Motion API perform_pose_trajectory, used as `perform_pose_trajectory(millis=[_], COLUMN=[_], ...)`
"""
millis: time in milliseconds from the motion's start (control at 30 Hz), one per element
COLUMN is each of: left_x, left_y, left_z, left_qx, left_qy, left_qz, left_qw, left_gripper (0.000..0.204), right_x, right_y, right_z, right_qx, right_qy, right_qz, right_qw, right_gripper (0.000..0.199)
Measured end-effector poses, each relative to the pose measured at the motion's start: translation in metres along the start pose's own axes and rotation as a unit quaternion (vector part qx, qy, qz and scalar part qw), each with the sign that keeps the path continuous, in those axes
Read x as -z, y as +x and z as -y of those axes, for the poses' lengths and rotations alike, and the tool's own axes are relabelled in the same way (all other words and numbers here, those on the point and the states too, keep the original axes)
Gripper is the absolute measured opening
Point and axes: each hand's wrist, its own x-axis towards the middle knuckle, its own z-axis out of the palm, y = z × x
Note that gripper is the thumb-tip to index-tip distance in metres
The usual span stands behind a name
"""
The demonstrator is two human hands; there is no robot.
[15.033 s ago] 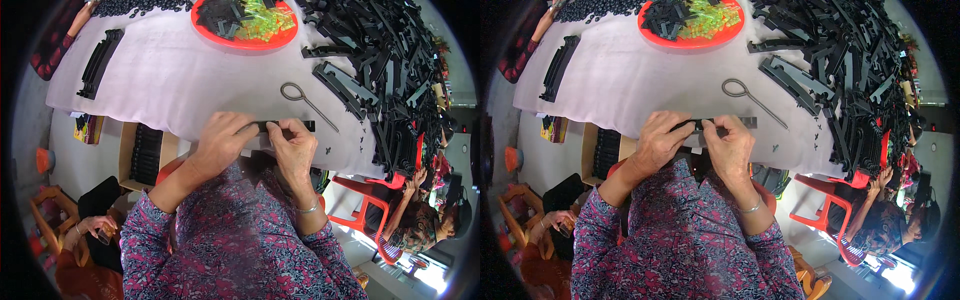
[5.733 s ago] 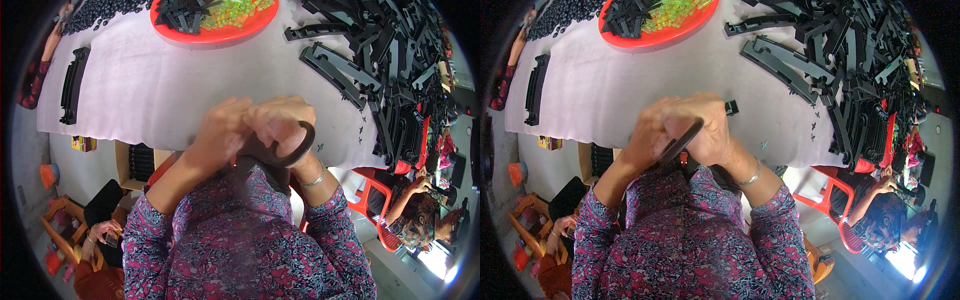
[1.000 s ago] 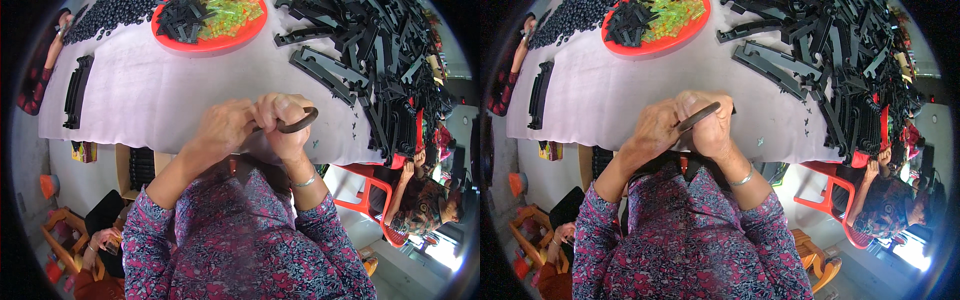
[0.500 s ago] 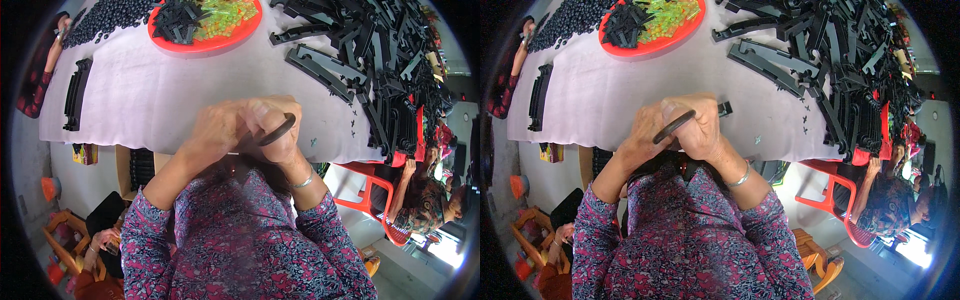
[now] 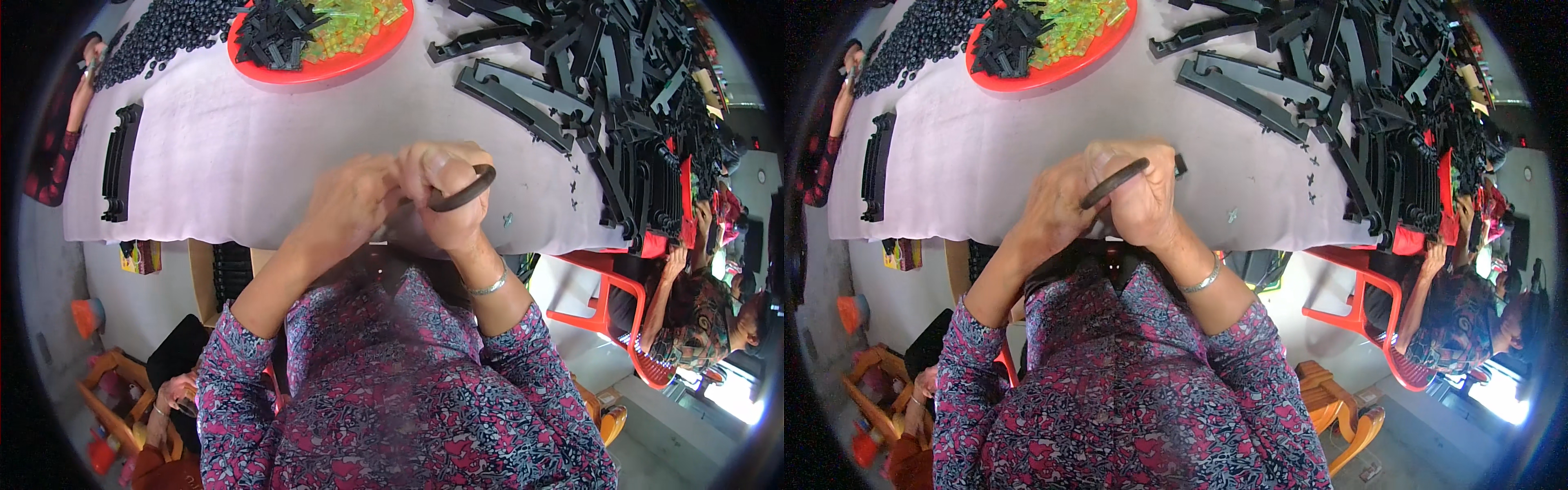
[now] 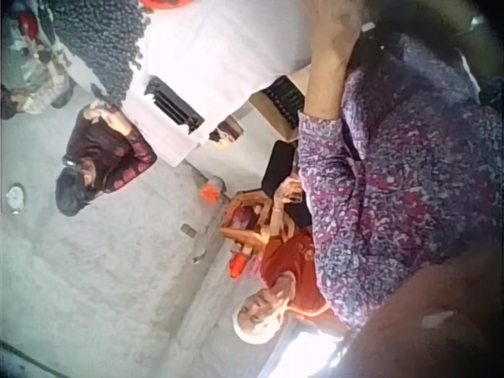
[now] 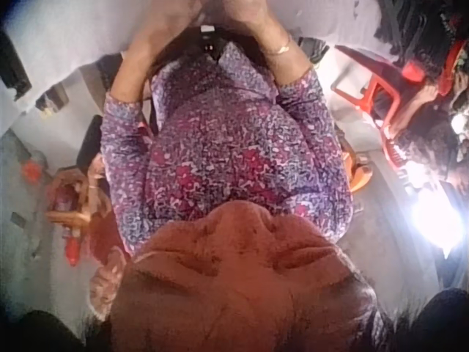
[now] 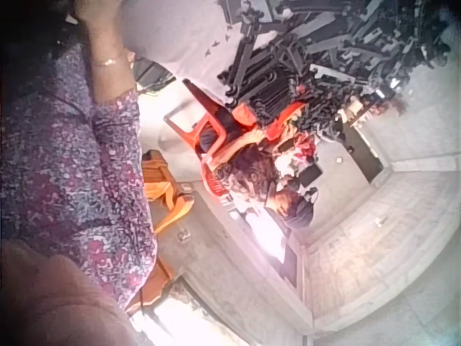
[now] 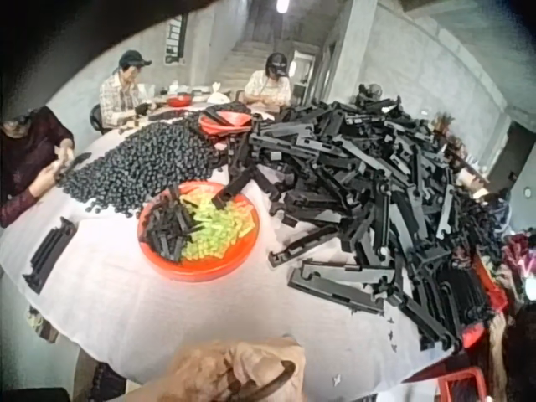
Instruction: The person is assembling small plastic and metal components into a cartridge housing, likely for a printer toner or ink cartridge.
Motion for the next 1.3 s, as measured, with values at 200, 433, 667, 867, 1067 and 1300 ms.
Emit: perform_pose_trajectory(millis=[200, 433, 667, 867, 1067, 1300], left_x=[-0.001, -0.004, 0.007, 0.007, 0.005, -0.001], left_y=[-0.001, -0.001, -0.001, -0.009, -0.006, -0.004], left_z=[-0.001, 0.001, 0.006, 0.005, 0.002, 0.005], left_qx=[0.011, 0.008, 0.038, 0.061, 0.060, 0.047], left_qy=[0.026, 0.043, 0.011, -0.025, 0.000, 0.015], left_qz=[0.018, 0.003, 0.063, 0.035, 0.030, 0.011], left_qw=[0.999, 0.999, 0.997, 0.997, 0.998, 0.999], left_gripper=[0.010, 0.013, 0.026, 0.024, 0.022, 0.021], right_x=[0.003, 0.008, 0.025, 0.035, 0.041, 0.040], right_y=[-0.002, 0.000, 0.008, 0.009, 0.009, 0.007], right_z=[-0.008, -0.018, -0.017, -0.015, -0.013, -0.019], right_qx=[0.041, 0.071, -0.041, -0.045, -0.046, -0.053], right_qy=[0.032, 0.080, 0.212, 0.276, 0.294, 0.299], right_qz=[0.015, 0.036, -0.027, -0.008, 0.016, 0.002], right_qw=[0.999, 0.994, 0.976, 0.960, 0.954, 0.953], right_gripper=[0.046, 0.045, 0.050, 0.050, 0.051, 0.048])
